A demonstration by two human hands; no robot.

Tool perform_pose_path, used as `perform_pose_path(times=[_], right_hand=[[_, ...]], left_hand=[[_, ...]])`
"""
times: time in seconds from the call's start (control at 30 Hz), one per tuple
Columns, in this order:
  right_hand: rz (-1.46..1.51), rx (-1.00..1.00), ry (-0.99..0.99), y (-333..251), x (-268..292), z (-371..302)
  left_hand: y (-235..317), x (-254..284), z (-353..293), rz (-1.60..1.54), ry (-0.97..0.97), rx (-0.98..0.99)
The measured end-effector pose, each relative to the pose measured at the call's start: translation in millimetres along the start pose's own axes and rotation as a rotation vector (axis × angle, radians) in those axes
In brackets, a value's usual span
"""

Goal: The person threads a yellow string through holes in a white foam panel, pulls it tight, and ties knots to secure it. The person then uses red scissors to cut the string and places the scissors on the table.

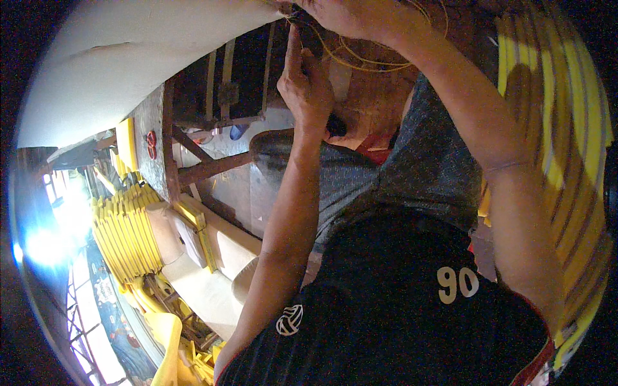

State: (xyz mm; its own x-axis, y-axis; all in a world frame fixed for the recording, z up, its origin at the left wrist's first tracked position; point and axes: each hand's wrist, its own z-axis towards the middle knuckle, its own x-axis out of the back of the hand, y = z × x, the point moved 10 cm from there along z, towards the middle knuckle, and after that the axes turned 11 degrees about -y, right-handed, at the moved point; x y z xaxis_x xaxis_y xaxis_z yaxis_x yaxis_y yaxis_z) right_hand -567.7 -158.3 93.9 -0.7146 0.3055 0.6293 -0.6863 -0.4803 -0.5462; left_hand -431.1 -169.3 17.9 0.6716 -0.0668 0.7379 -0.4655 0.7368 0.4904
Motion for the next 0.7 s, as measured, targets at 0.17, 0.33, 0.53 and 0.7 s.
perform_pose_path(times=[0.17, 0.33, 0.53, 0.7], right_hand=[[-0.08, 0.007, -0.205, 0.3, -6.1, 19.2], [0.045, 0.022, -0.224, 2.0, 1.5, 28.9], [-0.083, 0.067, -0.081, -8.5, 19.6, 27.5], [-0.107, -0.047, -0.019, 4.8, 7.5, 21.5]], left_hand=[[1.4, 0.4, 2.9, -0.008, -0.029, 0.04], [-5.5, 1.7, 0.8, -0.041, -0.041, 0.087], [-7.9, 5.6, -1.9, -0.199, 0.003, 0.054], [-50.4, -24.0, -6.2, -0.908, -0.062, 0.449]])
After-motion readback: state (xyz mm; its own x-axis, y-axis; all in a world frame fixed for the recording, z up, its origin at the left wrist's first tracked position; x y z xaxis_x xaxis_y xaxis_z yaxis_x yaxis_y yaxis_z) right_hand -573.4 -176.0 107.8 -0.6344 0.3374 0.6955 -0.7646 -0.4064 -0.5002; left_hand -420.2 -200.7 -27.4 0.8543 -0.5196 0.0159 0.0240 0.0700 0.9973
